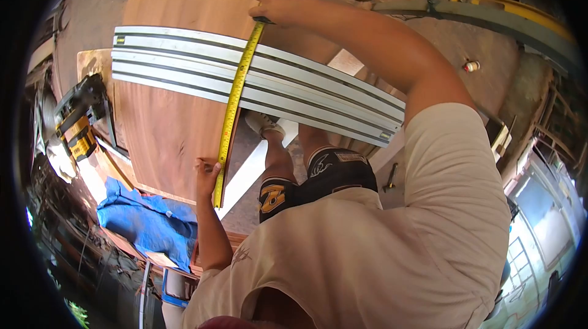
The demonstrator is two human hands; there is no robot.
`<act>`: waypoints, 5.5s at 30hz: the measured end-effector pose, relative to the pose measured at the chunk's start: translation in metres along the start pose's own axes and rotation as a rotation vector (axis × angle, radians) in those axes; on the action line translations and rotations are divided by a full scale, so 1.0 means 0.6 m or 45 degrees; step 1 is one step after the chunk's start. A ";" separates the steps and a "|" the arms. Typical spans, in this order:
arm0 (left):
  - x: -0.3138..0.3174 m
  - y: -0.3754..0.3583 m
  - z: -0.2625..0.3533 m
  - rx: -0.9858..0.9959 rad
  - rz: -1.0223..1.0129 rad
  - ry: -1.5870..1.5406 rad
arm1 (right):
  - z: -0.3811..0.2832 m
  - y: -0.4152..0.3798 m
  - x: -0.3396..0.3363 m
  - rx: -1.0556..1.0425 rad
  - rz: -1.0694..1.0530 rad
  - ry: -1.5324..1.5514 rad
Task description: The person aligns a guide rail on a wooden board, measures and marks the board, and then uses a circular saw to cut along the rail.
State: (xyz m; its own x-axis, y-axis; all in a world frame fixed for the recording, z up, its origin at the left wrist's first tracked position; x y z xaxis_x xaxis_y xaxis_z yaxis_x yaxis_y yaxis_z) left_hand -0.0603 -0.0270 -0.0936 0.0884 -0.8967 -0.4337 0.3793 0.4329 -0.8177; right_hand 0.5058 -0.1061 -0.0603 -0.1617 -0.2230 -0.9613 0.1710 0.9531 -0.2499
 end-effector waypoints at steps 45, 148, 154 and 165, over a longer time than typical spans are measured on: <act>-0.059 -0.154 -0.213 0.093 1.116 -0.119 | -0.957 0.143 0.003 -0.432 -0.026 0.453; -0.163 -0.027 -0.306 -0.760 1.541 -0.662 | -0.102 0.337 -0.094 -0.140 -0.260 -0.027; -0.164 -0.025 -0.312 -0.787 1.484 -0.735 | -0.099 0.335 -0.090 -0.130 -0.212 -0.004; -0.160 -0.022 -0.339 -0.732 1.481 -0.750 | -0.098 0.339 -0.092 -0.121 -0.244 0.030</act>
State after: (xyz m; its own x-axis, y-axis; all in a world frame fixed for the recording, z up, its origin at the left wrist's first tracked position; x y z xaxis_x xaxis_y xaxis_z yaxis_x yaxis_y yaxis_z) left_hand -0.2609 0.0720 -0.1183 0.5029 0.1447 -0.8521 -0.5816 0.7860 -0.2098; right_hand 0.4926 0.1122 -0.0514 -0.2051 -0.3979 -0.8942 0.0425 0.9091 -0.4143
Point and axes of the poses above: each hand's wrist, its own y-axis towards the middle knuckle, its own x-axis out of the palm, z = x × y, the point moved 4 cm from there along y, towards the middle knuckle, and after that the axes turned 10 degrees about x, right-handed, at the moved point
